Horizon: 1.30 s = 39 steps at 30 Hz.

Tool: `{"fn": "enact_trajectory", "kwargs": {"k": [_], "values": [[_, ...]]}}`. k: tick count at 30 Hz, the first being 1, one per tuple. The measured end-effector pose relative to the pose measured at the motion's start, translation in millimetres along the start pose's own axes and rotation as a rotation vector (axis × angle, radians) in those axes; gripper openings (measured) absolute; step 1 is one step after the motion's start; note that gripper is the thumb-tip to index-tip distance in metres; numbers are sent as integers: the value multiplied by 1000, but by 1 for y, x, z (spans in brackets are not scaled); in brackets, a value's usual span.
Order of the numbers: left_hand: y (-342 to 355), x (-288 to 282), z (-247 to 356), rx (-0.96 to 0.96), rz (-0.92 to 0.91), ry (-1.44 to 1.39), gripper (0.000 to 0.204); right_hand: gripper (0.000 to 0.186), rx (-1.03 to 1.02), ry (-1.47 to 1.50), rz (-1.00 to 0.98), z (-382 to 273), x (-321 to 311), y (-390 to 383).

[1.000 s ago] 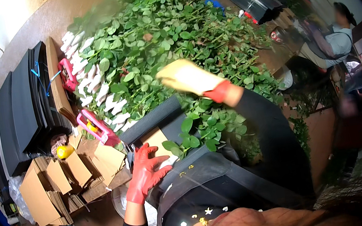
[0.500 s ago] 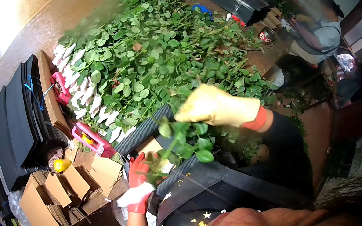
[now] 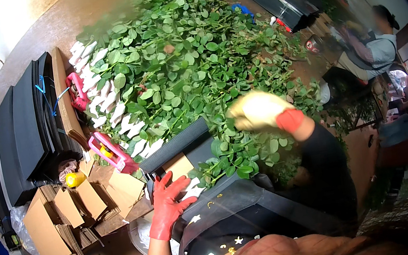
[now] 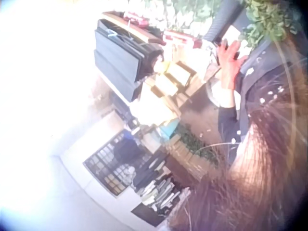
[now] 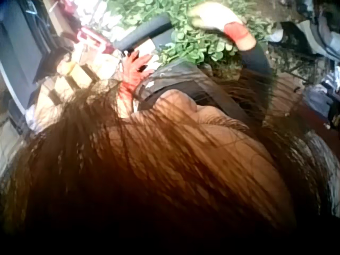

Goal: The person arranges flowers into a black box, selecting stems from a pile and placing them into the foam inside the box.

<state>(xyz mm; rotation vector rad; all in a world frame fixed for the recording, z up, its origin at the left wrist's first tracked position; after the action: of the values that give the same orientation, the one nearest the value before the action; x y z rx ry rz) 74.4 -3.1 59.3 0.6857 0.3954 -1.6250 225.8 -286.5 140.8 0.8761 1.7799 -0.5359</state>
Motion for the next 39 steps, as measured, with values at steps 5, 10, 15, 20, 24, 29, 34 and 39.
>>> {"fn": "enact_trajectory", "kwargs": {"k": [5, 10, 15, 20, 24, 29, 34, 39], "values": [[12, 0, 17, 48, -81, 54, 60, 32, 77, -152, 324, 71, 39, 157], [6, -2, 11, 96, 23, 146, 37, 24, 159, -556, -184, 76, 107, 217], [10, -4, 26, 165, 131, 56, 29, 9, -313, -149, 742, -32, -23, 162], [17, 8, 13, 22, 35, -81, 25, 25, -514, 223, 612, -64, -78, 80], [-1, 0, -5, -238, 73, -354, 55, 21, -434, -65, 143, -91, -45, 21], [4, 12, -18, -412, 121, -538, 93, 14, -12, -286, 8, -15, 22, -39], [3, 8, -11, -366, 196, -621, 85, 12, 167, -327, -305, 28, 67, -48], [2, 4, -10, -175, 120, -310, 61, 16, 38, -158, -268, 9, 4, -11]]}}
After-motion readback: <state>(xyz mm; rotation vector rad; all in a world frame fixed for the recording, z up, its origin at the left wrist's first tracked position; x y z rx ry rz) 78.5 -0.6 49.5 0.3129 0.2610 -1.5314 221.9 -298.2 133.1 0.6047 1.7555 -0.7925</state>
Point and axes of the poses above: each hand's wrist, its own y-axis towards the middle knuckle, its own x-axis out of the palm, z = x × y, the point moved 9 cm from there along y, towards the middle knuckle, and after that the axes turned 15 degrees about z, right-handed, at the moved point
